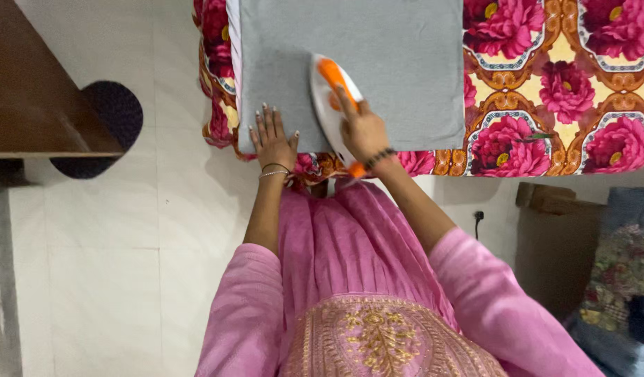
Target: The person irons a gray polo shirt laid flat on a floral-patterned bedsheet. They use an electric iron to smooth the shirt's body, sleeves, and collar, adjusting the fabric with their hands as needed.
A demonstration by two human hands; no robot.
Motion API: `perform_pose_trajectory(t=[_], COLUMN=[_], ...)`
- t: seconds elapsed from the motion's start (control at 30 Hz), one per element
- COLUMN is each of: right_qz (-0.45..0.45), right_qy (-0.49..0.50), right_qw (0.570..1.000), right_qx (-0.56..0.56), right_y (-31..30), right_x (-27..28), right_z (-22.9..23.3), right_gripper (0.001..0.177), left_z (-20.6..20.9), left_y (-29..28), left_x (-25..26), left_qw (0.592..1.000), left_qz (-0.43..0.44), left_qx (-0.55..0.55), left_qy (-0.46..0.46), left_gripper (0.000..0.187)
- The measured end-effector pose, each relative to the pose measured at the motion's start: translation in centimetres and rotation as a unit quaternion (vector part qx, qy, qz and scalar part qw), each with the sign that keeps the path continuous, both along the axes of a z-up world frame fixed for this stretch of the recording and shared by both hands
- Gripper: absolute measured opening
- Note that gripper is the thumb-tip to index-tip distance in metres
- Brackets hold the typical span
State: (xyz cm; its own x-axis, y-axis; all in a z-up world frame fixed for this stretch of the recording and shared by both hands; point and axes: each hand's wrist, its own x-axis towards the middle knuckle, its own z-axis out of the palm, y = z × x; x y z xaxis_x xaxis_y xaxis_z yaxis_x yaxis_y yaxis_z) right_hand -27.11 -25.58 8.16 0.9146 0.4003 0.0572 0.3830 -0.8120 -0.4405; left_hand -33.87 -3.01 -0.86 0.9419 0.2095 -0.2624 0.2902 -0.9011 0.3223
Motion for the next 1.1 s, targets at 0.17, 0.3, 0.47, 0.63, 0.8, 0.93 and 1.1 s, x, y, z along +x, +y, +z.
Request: perform_pose_trajectory(t=[0.17, 0.3, 0.47, 0.63, 0.8, 0.93, 1.1], right_qz=[0.078, 0.136, 0.162, 0.186, 0.235, 0.234, 0.214], right_qy=[-0.027, -0.003, -0.021, -0.059, -0.005, -0.009, -0.025], right_qw=[0.996, 0.990, 0.986, 0.980, 0.971, 0.972, 0.976], right_qx=[0.040, 0.037, 0.027, 0.044, 0.029, 0.027, 0.029], right_y=[5.9, 5.3, 6.7, 10.7, 8.4, 9.1, 10.3], right_x=[3.9, 0.4, -0.8, 1.3, -2.4, -2.5, -1.8], right_z=[0.7, 2.3, 2.9, 2.6, 5.3, 5.4, 4.5], right_gripper=[0.080, 0.075, 0.070, 0.071, 0.073, 0.075, 0.073], left_z=[1.0, 1.5, 1.4, 2.1, 2.7, 2.8, 3.3], left_y=[0.3, 0.8, 1.9, 2.3, 3.5, 3.5, 3.0], left_x=[-0.6, -1.0, -1.6, -2.1, -3.9, -4.6, -3.7], left_qw=[0.999, 0.996, 0.994, 0.989, 0.986, 0.988, 0.989], left_qz=[0.030, 0.066, 0.060, 0.081, 0.097, 0.129, 0.112], left_qx=[-0.020, -0.014, 0.000, -0.003, -0.006, -0.006, 0.023], left_qy=[-0.023, -0.061, -0.094, -0.121, -0.137, -0.089, -0.089], left_gripper=[0.085, 0.067, 0.062, 0.067, 0.063, 0.062, 0.059])
